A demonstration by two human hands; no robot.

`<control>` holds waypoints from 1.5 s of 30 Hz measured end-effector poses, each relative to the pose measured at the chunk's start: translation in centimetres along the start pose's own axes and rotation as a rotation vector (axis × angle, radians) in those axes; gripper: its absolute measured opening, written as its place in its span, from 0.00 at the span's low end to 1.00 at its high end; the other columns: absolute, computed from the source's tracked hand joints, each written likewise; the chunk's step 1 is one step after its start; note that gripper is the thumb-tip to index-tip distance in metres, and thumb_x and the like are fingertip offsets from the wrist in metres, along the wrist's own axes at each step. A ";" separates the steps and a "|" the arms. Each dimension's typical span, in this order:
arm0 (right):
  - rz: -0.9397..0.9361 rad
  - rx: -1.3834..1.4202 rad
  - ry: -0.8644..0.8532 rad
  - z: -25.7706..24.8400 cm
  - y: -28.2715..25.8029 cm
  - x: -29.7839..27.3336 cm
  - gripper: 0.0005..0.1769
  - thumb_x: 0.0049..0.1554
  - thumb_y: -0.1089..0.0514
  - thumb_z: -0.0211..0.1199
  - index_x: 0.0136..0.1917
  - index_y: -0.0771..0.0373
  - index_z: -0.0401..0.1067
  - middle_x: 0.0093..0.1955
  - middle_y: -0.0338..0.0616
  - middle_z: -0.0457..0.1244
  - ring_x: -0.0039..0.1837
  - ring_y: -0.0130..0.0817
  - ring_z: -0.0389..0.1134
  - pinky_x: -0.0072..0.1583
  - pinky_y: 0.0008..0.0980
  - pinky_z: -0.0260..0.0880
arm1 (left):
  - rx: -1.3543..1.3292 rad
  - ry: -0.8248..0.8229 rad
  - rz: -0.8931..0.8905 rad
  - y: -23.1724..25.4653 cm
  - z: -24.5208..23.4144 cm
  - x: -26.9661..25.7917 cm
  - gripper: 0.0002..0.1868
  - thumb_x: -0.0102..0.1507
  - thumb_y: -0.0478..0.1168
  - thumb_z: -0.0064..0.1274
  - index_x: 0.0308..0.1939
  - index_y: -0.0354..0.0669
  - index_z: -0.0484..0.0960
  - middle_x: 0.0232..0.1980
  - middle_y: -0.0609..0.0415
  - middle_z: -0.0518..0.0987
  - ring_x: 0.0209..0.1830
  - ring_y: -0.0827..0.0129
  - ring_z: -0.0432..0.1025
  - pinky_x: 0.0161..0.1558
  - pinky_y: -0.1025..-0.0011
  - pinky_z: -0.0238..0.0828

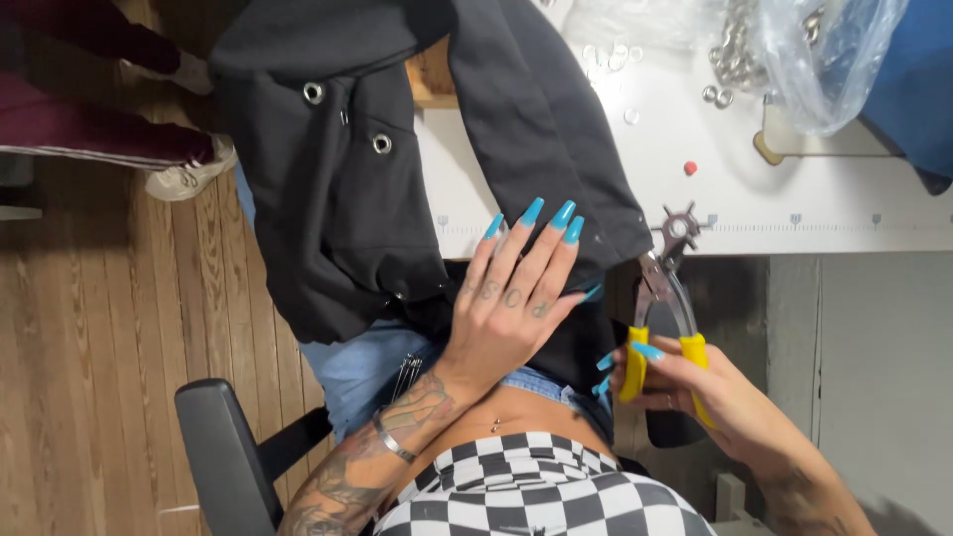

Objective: Installing metal grommets into a black garment using a hand punch and a manual press

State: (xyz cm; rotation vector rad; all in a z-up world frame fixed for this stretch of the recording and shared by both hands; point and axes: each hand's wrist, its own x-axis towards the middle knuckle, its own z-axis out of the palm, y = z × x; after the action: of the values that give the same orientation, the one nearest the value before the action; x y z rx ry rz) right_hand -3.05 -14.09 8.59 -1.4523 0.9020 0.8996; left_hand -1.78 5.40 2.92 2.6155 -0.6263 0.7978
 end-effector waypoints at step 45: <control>0.043 -0.990 0.206 -0.7 -0.8 -0.9 0.15 0.51 0.50 0.52 0.31 0.62 0.67 0.25 0.39 0.50 0.29 0.29 0.46 0.34 0.28 0.44 | -0.053 0.368 0.067 -0.8 -0.7 1.0 0.07 0.59 0.33 0.46 0.26 0.39 0.77 0.34 0.57 0.70 0.37 0.70 0.66 0.47 0.60 0.70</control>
State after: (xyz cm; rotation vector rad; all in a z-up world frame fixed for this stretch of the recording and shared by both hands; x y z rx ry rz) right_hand -2.71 -14.73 9.81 -2.4030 0.6375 1.3377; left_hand -0.97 6.04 3.86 2.3240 -0.6179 1.2262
